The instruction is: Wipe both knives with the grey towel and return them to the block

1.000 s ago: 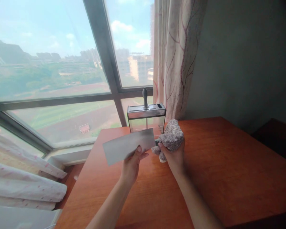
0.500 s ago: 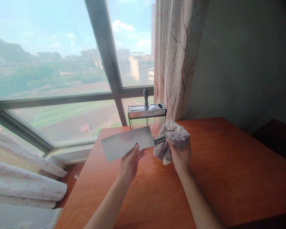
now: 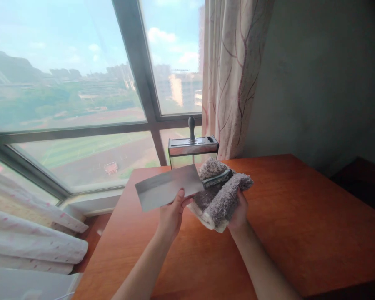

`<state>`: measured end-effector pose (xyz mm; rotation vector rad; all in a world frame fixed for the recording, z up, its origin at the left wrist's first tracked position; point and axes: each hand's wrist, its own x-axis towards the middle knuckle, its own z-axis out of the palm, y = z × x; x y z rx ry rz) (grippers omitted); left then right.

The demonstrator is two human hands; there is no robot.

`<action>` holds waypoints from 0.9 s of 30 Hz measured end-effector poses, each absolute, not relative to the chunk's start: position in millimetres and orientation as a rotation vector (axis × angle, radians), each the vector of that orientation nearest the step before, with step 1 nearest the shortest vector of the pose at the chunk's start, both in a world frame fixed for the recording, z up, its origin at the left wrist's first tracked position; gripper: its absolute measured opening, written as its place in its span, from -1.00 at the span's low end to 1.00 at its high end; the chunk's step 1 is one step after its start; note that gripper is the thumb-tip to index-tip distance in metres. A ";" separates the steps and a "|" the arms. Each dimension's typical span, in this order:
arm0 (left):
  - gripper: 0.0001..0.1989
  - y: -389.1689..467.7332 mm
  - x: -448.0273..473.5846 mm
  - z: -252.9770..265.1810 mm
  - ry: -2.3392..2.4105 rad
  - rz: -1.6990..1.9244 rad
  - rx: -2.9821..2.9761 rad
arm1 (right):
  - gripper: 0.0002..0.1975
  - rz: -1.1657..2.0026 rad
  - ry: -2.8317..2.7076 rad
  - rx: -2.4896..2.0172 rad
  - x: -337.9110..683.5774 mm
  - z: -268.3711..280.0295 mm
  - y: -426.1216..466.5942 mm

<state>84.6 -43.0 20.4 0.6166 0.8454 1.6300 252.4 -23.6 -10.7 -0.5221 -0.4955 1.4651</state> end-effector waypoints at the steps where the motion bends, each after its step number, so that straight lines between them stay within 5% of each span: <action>1: -0.46 -43.3 86.0 18.6 0.868 1.628 0.618 | -0.57 1.523 -0.503 -0.502 247.5 -10.9 -26.4; 9: -0.46 -43.2 86.6 7.6 0.949 1.628 0.694 | -0.76 1.709 -0.338 -0.451 226.0 -7.8 -33.5; 21: -0.67 -40.2 79.5 18.5 0.867 1.666 0.671 | -0.68 1.506 -0.282 -0.345 258.6 0.6 -23.6; 27: -0.65 -41.7 83.4 18.7 0.869 1.686 0.642 | -0.58 1.713 -0.374 -0.307 245.6 12.5 -29.4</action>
